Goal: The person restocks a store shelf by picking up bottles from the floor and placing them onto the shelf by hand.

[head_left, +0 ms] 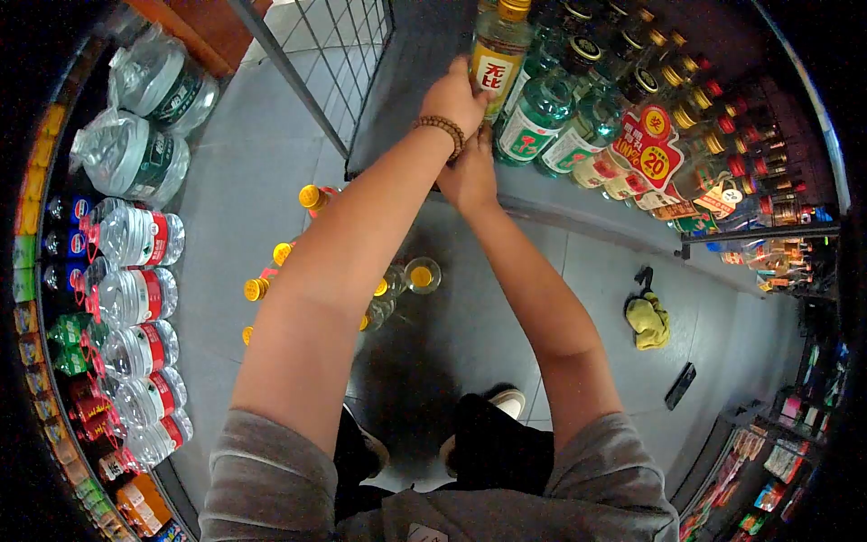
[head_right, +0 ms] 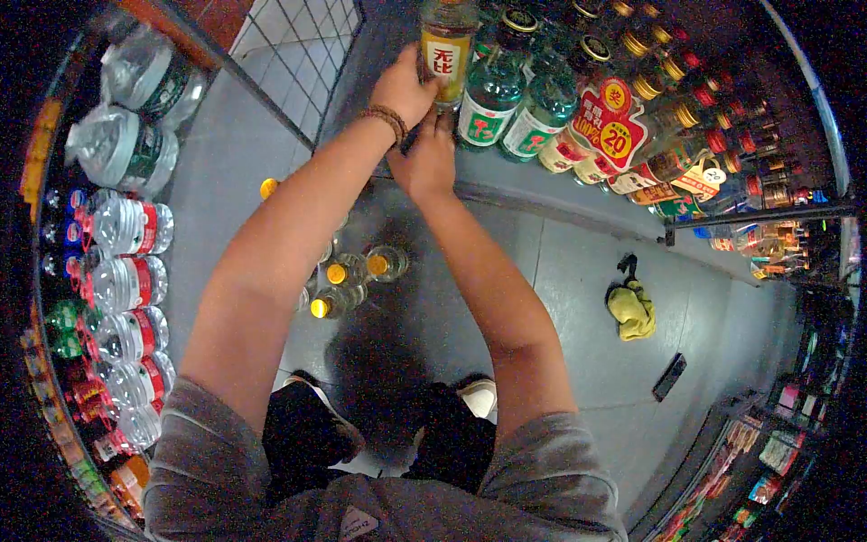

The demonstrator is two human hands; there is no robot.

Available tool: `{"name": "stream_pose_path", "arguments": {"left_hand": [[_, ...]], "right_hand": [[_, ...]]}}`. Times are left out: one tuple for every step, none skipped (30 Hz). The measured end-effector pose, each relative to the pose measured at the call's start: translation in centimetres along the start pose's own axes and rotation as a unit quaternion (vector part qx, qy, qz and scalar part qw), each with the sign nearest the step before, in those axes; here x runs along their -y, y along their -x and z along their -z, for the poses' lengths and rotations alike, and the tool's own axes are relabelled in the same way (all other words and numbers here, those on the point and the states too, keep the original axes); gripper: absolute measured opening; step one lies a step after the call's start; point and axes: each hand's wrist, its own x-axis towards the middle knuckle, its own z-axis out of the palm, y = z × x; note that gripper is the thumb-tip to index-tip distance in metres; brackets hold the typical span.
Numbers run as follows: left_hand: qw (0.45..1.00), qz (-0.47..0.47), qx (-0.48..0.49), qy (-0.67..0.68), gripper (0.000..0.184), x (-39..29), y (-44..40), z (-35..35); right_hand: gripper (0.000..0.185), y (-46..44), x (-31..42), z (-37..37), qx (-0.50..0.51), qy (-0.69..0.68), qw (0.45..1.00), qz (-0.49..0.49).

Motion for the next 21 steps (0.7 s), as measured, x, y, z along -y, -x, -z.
{"name": "stream_pose_path", "arguments": {"left_hand": [[1.0,-0.003,-0.005,-0.008,0.06,-0.1,0.1,0.0],[1.0,-0.006,-0.01,-0.017,0.06,-0.2,0.1,0.1],[1.0,-0.006,-0.012,-0.018,0.06,-0.1,0.0,0.0],[0.999,-0.022,-0.017,-0.024,0.058,0.1,0.0,-0.1],[0.999,-0.038,-0.022,-0.029,0.056,0.3,-0.1,-0.2],[0.999,-0.038,-0.022,-0.03,0.056,0.2,-0.1,-0.2],[0.999,-0.034,-0.019,-0.034,0.057,0.2,-0.1,-0.1],[0.999,-0.03,-0.017,-0.037,0.058,0.0,-0.1,-0.2],[0.999,-0.031,-0.017,-0.037,0.058,0.1,-0.1,-0.3],[0.999,-0.032,-0.022,-0.033,0.058,0.2,-0.2,-0.4],[0.999,-0.034,-0.027,-0.028,0.059,0.2,-0.2,-0.5],[0.999,-0.034,-0.028,-0.028,0.059,0.3,-0.3,-0.5],[0.999,-0.037,-0.029,-0.025,0.059,0.4,-0.4,-0.6],[0.999,-0.04,-0.03,-0.022,0.059,0.5,-0.5,-0.7],[0.999,-0.039,-0.031,-0.022,0.059,0.7,-0.6,-0.7],[0.999,-0.041,-0.026,-0.021,0.06,0.8,-0.8,-0.8],[0.999,-0.043,-0.022,-0.021,0.061,0.9,-1.0,-0.9],[0.999,-0.043,-0.022,-0.021,0.061,0.9,-0.9,-0.9],[0.999,-0.037,-0.022,-0.009,0.06,0.9,-0.9,-0.9],[0.999,-0.031,-0.023,0.003,0.06,0.8,-0.8,-0.9],[0.999,-0.031,-0.022,0.003,0.06,0.7,-0.7,-0.8]], "right_hand": [[0.091,-0.1,0.1,0.1,-0.003,0.003,1.0,0.001],[0.091,-0.1,0.2,0.0,-0.003,0.001,1.0,0.003],[0.09,0.0,0.4,-0.1,-0.006,0.017,1.0,-0.006],[0.09,0.0,0.6,-0.2,-0.008,0.032,0.999,-0.014],[0.09,0.0,0.7,-0.2,-0.009,0.03,0.999,-0.013],[0.089,0.0,0.9,0.0,0.002,0.029,0.999,-0.031],[0.089,0.0,1.0,0.2,0.012,0.028,0.998,-0.048],[0.089,-0.1,1.0,0.3,0.012,0.028,0.998,-0.049],[0.089,-0.2,1.0,0.3,0.014,0.019,0.998,-0.05],[0.088,-0.2,1.0,0.3,0.016,0.01,0.999,-0.05],[0.088,-0.3,1.0,0.3,0.016,0.01,0.999,-0.05],[0.087,-0.3,1.1,0.4,0.01,0.008,0.999,-0.049],[0.086,-0.3,1.2,0.4,0.005,0.007,0.999,-0.049],[0.086,-0.3,1.1,0.2,0.006,0.007,0.999,-0.049],[0.08,-0.5,0.9,0.0,-0.011,0.021,0.999,-0.029],[0.075,-0.6,0.7,-0.1,-0.028,0.036,0.999,-0.009],[0.075,-0.6,0.5,-0.2,-0.028,0.036,0.999,-0.009],[0.079,-0.6,0.5,-0.2,-0.018,0.017,0.999,-0.021],[0.084,-0.6,0.6,0.0,-0.008,-0.002,0.999,-0.032],[0.084,-0.7,-0.4,-0.8,-0.008,-0.002,0.999,-0.032],[0.083,-0.8,-2.5,-2.5,0.014,0.032,0.999,-0.017]]}}
